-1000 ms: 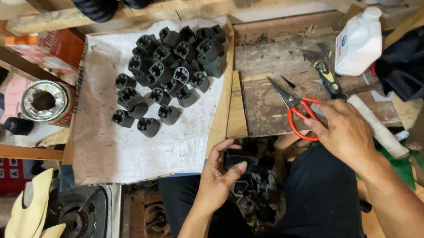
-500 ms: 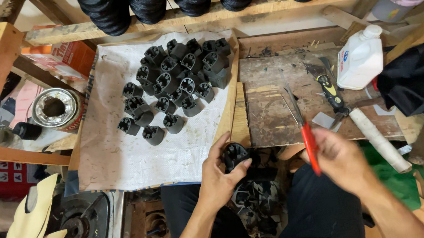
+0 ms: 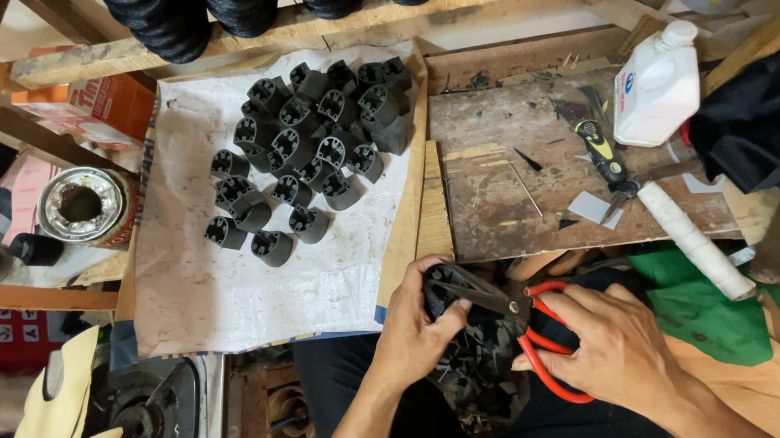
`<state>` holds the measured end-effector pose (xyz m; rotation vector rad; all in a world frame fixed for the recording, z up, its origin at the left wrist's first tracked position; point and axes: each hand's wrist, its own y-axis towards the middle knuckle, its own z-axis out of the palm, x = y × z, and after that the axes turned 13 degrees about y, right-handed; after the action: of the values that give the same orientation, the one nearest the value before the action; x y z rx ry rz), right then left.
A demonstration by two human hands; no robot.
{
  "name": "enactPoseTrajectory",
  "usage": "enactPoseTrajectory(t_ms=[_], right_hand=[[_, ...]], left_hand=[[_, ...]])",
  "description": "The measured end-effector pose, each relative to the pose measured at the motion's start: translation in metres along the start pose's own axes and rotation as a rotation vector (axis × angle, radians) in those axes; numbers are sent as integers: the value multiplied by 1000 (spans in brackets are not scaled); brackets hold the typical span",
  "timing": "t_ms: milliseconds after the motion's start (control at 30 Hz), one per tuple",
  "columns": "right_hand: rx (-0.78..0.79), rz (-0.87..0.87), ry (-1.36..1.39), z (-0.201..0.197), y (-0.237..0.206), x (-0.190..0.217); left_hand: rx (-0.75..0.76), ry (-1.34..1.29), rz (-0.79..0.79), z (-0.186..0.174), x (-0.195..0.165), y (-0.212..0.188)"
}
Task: The person wraps small black shoe parts with black fabric, trims the excess with scissors, and places the wrapped parts on a white cloth on the workbench. The person repeats this process for several parts.
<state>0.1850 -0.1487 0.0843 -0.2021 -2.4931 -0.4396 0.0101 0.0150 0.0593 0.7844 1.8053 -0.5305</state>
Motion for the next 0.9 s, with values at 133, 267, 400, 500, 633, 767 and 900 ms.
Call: enactPoseTrajectory(t_ms=[133, 267, 400, 500, 633, 767, 900], right_hand=[[33, -11, 11, 2, -3, -4], [110, -168, -84, 3, -9, -14], [102, -67, -23, 10, -16, -23], [17, 11, 77, 13, -19, -27], [-8, 159, 134, 14, -21, -22], [59, 213, 69, 12, -21, -9], [16, 166, 10, 13, -20, 0]], left_hand=[[46, 66, -70, -5, -7, -1], [92, 114, -136, -7, -7, -2], [98, -7, -95, -3, 0, -3], [162, -221, -63, -4, 5, -5], [61, -96, 86, -4, 7, -2], [-12, -35, -27, -2, 2, -3], [-62, 73, 9, 1, -4, -6]])
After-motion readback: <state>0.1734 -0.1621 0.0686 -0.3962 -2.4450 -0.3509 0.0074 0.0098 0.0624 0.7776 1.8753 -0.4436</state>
